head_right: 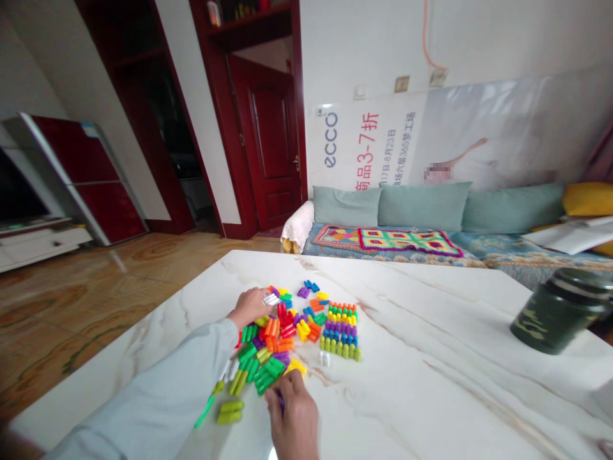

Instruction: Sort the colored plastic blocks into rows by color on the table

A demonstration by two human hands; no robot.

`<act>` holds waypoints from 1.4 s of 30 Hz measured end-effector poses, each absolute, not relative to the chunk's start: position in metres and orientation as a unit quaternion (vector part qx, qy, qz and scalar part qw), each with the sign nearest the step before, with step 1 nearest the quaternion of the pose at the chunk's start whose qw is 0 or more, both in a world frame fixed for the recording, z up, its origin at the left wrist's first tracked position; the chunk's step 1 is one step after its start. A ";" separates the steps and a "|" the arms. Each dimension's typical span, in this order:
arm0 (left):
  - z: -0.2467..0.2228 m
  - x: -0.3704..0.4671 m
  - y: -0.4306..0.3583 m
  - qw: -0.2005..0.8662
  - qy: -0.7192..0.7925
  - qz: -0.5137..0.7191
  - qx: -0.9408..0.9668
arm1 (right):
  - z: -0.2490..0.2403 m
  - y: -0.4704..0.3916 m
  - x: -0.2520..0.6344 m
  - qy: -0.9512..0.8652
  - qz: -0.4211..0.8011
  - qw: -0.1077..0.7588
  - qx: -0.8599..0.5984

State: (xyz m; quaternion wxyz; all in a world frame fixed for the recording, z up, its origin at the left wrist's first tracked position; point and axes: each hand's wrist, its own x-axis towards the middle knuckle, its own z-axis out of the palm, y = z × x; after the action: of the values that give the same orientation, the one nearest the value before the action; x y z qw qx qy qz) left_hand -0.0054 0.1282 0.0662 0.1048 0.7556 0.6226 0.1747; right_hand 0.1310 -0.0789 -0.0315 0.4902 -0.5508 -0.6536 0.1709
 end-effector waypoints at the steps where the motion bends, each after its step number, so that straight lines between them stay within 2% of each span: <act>1: 0.068 -0.009 0.118 0.112 0.618 0.195 0.753 | -0.030 -0.079 0.131 -0.643 0.182 0.505 -0.547; 4: 0.058 -0.016 0.071 0.199 0.585 0.264 0.740 | -0.027 -0.079 0.132 -0.586 0.219 0.559 -0.543; 6: 0.040 -0.014 0.030 0.427 0.479 0.380 0.666 | -0.025 -0.080 0.133 -0.542 0.253 0.592 -0.541; 8: 0.021 -0.007 -0.012 0.567 0.401 0.418 0.586 | -0.022 -0.081 0.136 -0.510 0.289 0.614 -0.528; 12: 0.000 0.008 -0.065 0.648 0.358 0.445 0.504 | -0.020 -0.083 0.145 -0.512 0.301 0.625 -0.506; 17: -0.011 0.011 -0.067 0.589 0.388 0.455 0.544 | -0.022 -0.085 0.145 -0.537 0.279 0.611 -0.510; 22: -0.024 0.010 -0.063 0.348 0.416 0.505 0.671 | -0.019 -0.087 0.156 -0.551 0.188 0.621 -0.525; 24: -0.027 0.010 -0.065 0.292 0.417 0.500 0.701 | -0.018 -0.088 0.173 -0.511 0.119 0.636 -0.566; 26: -0.028 0.011 -0.066 0.274 0.410 0.487 0.721 | -0.020 -0.088 0.196 -0.466 0.067 0.627 -0.621; 28: -0.029 0.011 -0.067 0.267 0.406 0.480 0.730 | -0.022 -0.088 0.219 -0.455 0.047 0.583 -0.671; 36: -0.025 0.012 -0.066 0.270 0.416 0.465 0.733 | -0.027 -0.084 0.258 -0.513 0.036 0.422 -0.746; 42: -0.027 0.011 -0.065 0.265 0.411 0.467 0.737 | -0.019 -0.081 0.262 -0.530 0.037 0.432 -0.728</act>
State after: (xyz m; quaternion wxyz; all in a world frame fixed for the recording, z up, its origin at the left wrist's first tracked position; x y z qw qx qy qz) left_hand 0.0112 -0.0648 -0.0267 0.2647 0.7369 0.4108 0.4671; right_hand 0.2616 -0.0805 -0.0188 0.4324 -0.7282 -0.5305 0.0371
